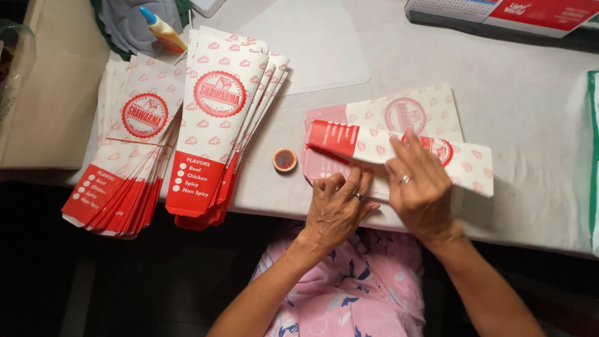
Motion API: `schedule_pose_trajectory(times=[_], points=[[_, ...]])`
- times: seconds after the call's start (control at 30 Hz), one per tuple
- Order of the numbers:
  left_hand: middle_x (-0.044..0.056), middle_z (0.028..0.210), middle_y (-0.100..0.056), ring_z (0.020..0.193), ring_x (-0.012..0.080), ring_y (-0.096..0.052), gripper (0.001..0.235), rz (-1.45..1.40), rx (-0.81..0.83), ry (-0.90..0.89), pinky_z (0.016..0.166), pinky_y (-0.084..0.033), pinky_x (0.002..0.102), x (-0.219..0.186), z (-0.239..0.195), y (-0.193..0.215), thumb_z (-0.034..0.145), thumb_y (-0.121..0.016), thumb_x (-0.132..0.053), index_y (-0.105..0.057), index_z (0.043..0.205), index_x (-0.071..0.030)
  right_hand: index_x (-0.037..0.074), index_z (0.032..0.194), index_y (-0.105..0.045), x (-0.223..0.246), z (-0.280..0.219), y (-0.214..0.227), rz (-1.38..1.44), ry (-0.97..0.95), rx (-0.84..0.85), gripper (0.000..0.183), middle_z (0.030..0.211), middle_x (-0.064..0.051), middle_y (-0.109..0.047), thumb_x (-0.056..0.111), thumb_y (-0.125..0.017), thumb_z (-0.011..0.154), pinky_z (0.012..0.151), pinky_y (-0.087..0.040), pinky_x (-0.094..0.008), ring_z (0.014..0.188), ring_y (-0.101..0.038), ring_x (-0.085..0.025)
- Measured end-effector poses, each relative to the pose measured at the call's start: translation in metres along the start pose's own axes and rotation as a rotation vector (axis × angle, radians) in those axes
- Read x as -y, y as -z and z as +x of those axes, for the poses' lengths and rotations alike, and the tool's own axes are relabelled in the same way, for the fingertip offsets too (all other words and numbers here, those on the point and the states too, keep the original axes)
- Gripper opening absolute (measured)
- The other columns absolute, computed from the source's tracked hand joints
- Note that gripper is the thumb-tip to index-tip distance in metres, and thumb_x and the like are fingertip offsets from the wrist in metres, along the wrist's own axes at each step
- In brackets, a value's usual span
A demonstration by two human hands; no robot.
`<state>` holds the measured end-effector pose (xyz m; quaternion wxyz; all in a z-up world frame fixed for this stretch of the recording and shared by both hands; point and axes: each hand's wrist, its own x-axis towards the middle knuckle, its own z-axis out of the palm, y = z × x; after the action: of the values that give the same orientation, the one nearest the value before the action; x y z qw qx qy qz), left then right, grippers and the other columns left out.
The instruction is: Folding paper food packaging and applying labels to secure the folds.
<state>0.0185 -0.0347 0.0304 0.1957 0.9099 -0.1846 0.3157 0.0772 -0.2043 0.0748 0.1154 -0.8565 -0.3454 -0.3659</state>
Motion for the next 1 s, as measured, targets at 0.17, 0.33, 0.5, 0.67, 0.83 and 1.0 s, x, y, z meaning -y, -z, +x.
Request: schedule_pose_trajectory(times=[0.17,0.33,0.5,0.67,0.83,1.0], points=[[0.008,0.135,-0.064,0.096,0.0226,-0.052,0.051,-0.034,-0.022,-0.002,0.084,-0.036,0.036,0.000,-0.001,0.002,0.100,-0.059,-0.043,-0.063,0.138,-0.009,0.004,0.088,-0.072,0.019,-0.010,0.004,-0.003,-0.037,-0.010,0.012,0.115,-0.013,-0.078,0.009,-0.073,0.099,0.090,-0.057,-0.043,0.118,-0.072,-0.040],[0.009,0.134,-0.065,0.095,0.0234,-0.053,0.048,-0.049,-0.046,-0.003,0.083,-0.037,0.036,-0.001,0.000,0.001,0.102,-0.058,-0.041,-0.065,0.134,-0.007,0.006,0.087,-0.074,0.019,-0.012,-0.002,-0.022,-0.043,-0.013,0.013,0.109,-0.009,-0.079,0.012,-0.075,0.098,0.085,-0.057,-0.041,0.117,-0.072,-0.037],[0.012,0.121,-0.067,0.088,0.0261,-0.057,0.033,-0.083,-0.065,-0.024,0.076,-0.043,0.038,0.001,0.012,0.013,0.105,-0.056,-0.027,-0.070,0.123,-0.004,0.006,0.086,-0.075,0.017,-0.017,-0.009,0.000,-0.076,-0.002,0.013,0.099,-0.006,-0.077,0.012,-0.076,0.097,0.087,-0.057,-0.041,0.116,-0.072,-0.036],[0.012,0.104,-0.066,0.086,0.0290,-0.061,0.014,-0.091,-0.070,-0.113,0.072,-0.049,0.038,0.049,0.015,-0.014,0.093,-0.066,-0.003,-0.072,0.106,-0.004,0.005,0.088,-0.076,0.018,-0.022,-0.010,0.020,-0.116,0.038,0.010,0.099,-0.006,-0.076,0.011,-0.076,0.097,0.088,-0.058,-0.043,0.117,-0.071,-0.036],[0.007,0.082,-0.066,0.079,0.0216,-0.061,0.005,-0.029,0.087,-0.262,0.078,-0.051,0.034,0.079,0.042,0.002,0.084,-0.076,-0.001,-0.077,0.085,-0.006,0.005,0.089,-0.076,0.016,-0.020,-0.006,0.054,-0.107,0.033,0.007,0.099,-0.007,-0.076,0.008,-0.077,0.096,0.087,-0.057,-0.043,0.116,-0.071,-0.037],[0.005,0.080,-0.067,0.080,0.0195,-0.063,0.006,-0.056,0.167,-0.300,0.080,-0.050,0.033,0.086,0.047,0.003,0.083,-0.077,-0.006,-0.076,0.078,-0.008,0.008,0.093,-0.080,0.007,-0.024,0.009,0.215,-0.169,0.085,0.001,0.103,-0.006,-0.078,0.007,-0.080,0.093,0.091,-0.057,-0.043,0.118,-0.071,-0.035]])
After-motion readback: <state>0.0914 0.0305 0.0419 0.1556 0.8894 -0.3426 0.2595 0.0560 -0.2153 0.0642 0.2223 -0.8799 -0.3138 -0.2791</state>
